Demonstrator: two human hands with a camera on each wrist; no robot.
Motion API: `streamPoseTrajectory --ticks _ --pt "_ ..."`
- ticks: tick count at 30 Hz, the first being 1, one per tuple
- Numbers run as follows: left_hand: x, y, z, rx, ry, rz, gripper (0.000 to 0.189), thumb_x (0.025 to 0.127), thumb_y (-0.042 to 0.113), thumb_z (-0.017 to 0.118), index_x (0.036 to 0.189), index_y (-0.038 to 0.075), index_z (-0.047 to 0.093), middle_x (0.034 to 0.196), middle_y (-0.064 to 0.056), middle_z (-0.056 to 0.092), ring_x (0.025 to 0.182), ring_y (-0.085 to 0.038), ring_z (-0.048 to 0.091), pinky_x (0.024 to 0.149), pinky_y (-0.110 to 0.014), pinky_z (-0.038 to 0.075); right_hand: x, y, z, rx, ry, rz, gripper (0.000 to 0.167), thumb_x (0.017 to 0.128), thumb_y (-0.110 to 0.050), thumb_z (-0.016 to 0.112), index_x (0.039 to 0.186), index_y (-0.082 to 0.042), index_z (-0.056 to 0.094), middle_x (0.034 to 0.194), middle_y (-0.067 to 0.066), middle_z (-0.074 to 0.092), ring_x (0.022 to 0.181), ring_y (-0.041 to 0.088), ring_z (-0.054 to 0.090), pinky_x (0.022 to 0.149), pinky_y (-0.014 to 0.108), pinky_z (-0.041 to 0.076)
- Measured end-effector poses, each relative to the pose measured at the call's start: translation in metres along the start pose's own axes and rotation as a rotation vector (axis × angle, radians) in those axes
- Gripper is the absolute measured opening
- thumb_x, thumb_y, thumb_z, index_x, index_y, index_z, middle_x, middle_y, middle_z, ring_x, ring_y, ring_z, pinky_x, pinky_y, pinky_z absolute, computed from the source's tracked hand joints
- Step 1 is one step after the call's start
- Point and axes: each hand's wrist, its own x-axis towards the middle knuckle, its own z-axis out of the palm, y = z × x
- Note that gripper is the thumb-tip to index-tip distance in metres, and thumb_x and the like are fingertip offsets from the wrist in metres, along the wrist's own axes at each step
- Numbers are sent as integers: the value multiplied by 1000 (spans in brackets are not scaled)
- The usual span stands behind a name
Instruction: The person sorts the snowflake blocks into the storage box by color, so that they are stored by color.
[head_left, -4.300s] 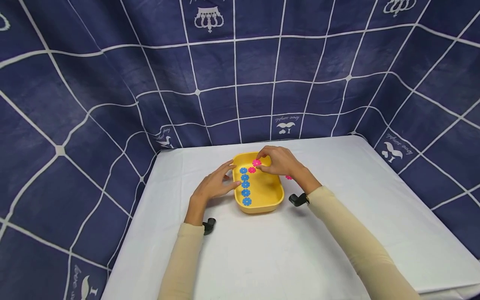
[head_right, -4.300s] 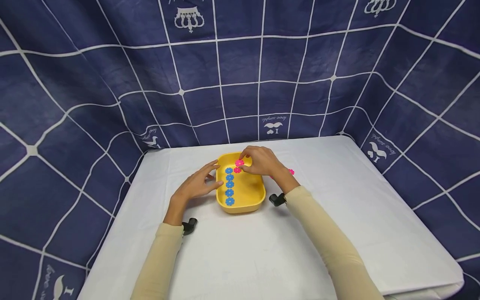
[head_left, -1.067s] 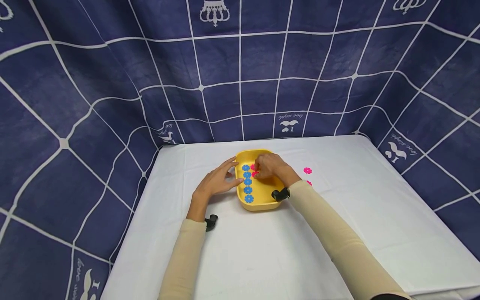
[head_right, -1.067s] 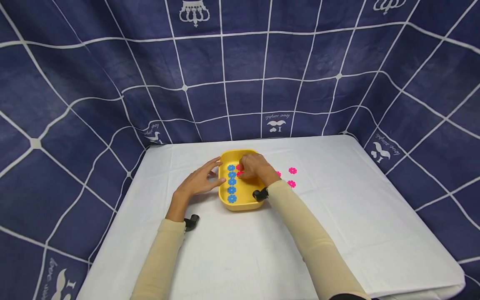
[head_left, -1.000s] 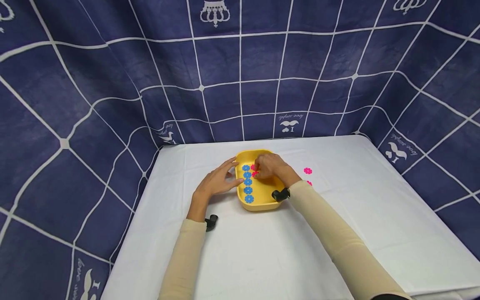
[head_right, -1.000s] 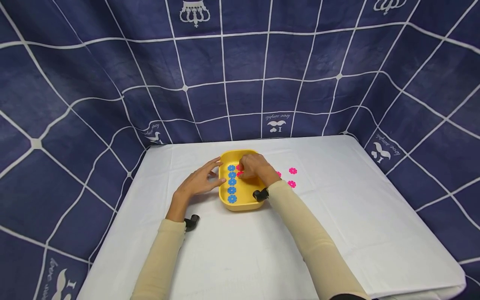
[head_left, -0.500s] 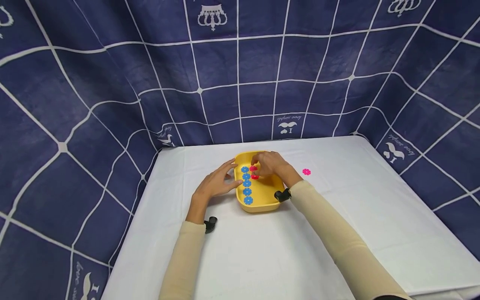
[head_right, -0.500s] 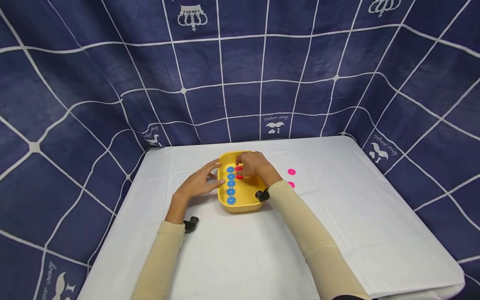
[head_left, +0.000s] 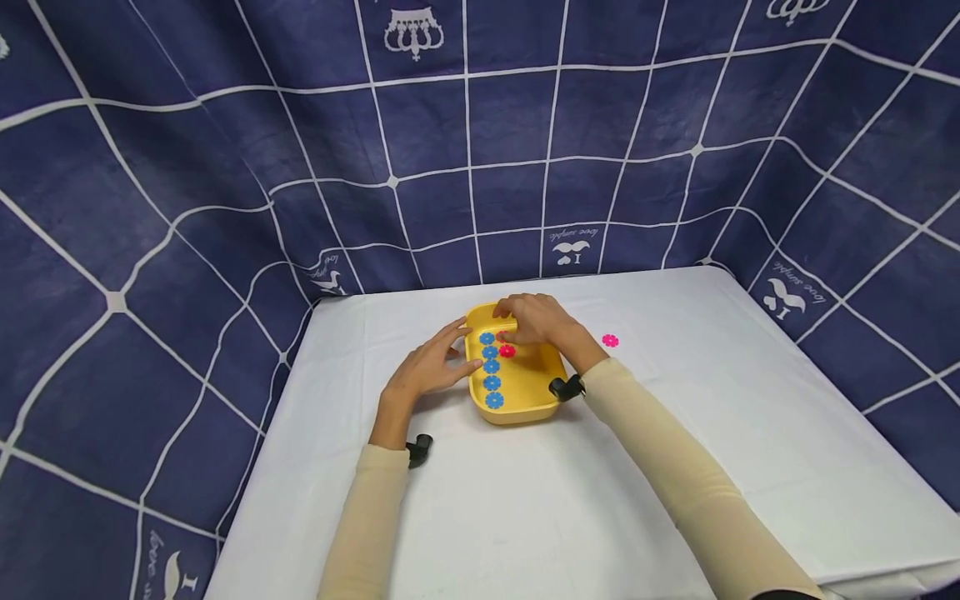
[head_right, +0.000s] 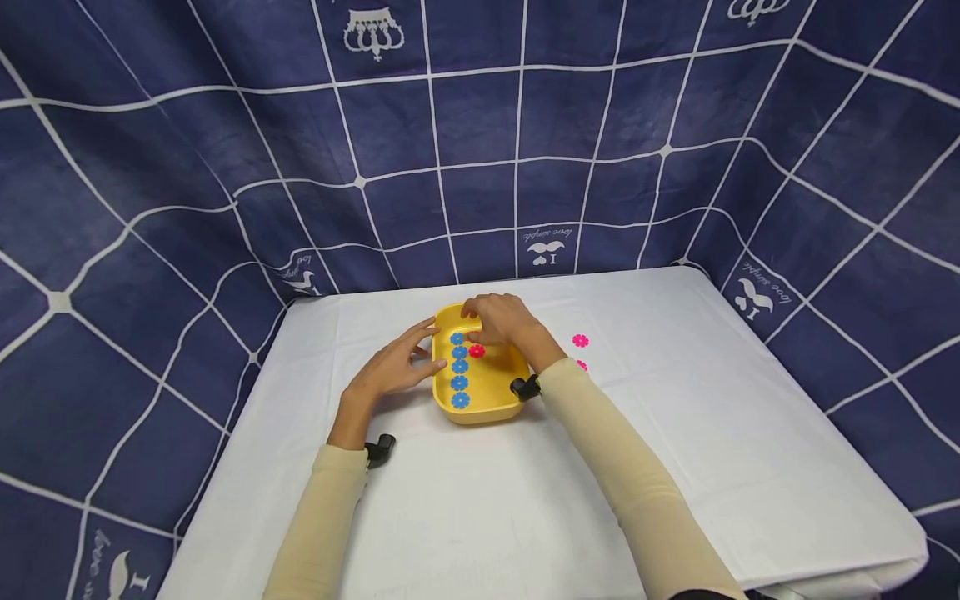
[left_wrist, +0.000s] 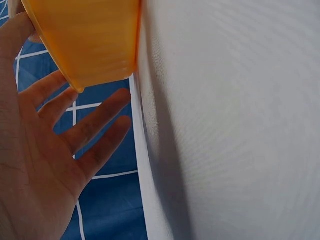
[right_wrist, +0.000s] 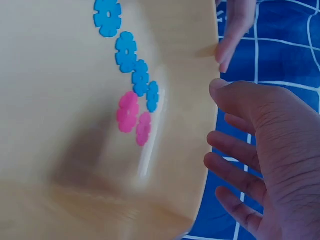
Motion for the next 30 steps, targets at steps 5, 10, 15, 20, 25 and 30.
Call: streamPoseTrajectory --ticks 5,10,15,20,25,30 --pt "-1 -2 1 0 -2 9 83 95 70 67 164 29 45 175 18 28 125 -16 69 107 -54 53 -4 0 -5 16 7 -2 48 94 -42 82 137 -21 72 127 3 75 115 26 69 101 49 56" --pt "0 -2 1 -10 9 24 82 95 69 68 164 30 45 174 18 30 124 -18 69 105 -53 54 -9 4 -11 45 9 11 48 96 -40 80 139 -20 71 129 2 75 118 25 69 102 50 56" --pt "2 -1 -1 -8 10 41 82 96 68 68 164 29 46 174 18 29 123 -16 69 106 -53 53 -19 13 -23 93 35 31 47 97 -39 79 138 -18 71 129 4 76 119 25 70 100 51 57" --pt "4 0 -2 -16 18 46 81 96 67 68 163 27 47 174 19 31 123 -15 69 107 -54 52 -32 25 -30 117 71 65 46 97 -39 79 136 -15 73 130 4 75 119 26 70 98 51 58" --pt "4 -1 -3 -14 18 45 79 97 63 69 163 26 48 174 18 31 123 -16 69 107 -54 52 -45 40 -32 132 102 91 45 96 -37 80 134 -14 74 129 3 76 117 28 70 93 51 59" --pt "3 -2 -4 -13 15 40 82 96 65 68 164 25 46 173 17 32 123 -16 69 107 -55 52 -55 52 -32 154 119 118 45 96 -35 81 134 -12 74 128 5 76 116 30 70 92 53 59"
